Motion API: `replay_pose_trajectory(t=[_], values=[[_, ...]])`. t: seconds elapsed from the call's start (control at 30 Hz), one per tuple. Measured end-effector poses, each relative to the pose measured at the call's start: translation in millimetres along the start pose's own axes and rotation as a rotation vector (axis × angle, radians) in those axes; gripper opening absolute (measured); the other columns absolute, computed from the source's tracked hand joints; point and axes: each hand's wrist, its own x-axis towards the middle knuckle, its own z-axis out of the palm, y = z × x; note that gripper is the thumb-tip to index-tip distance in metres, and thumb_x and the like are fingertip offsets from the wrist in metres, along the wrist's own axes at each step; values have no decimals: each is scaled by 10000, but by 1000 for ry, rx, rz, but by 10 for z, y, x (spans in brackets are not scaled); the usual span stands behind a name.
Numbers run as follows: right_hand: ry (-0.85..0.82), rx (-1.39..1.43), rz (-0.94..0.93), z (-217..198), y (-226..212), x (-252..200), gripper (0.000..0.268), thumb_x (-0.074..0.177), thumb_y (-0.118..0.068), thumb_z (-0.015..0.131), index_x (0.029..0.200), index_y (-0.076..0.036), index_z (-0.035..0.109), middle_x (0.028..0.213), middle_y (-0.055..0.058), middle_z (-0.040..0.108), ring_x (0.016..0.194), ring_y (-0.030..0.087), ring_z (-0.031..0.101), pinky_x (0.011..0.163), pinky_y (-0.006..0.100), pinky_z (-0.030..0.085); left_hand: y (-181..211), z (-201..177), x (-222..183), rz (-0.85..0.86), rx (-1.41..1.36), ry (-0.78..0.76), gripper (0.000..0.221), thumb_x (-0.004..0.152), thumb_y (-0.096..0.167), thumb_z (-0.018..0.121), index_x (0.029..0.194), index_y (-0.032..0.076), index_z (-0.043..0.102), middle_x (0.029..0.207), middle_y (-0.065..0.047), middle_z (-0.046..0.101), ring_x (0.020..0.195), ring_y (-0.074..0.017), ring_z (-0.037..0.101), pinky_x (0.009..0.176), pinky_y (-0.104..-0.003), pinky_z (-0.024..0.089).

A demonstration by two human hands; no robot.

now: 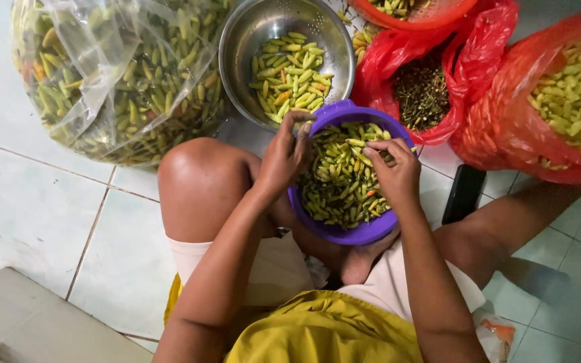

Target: Removing the stems from green chilies by hand and sorting them within a bowl while sitting on the floor.

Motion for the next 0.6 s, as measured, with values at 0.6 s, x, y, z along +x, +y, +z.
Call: replay_pose_trajectory(t=[0.6], values=[[-34,413,144,-22,-409,-343,172,1009,-101,770,1102,39,737,927,155,756,885,137,693,651,271,546,-148,262,-136,97,69,-349,294,1093,363,508,1317,181,565,518,-68,601,459,-273,589,586,-411,491]])
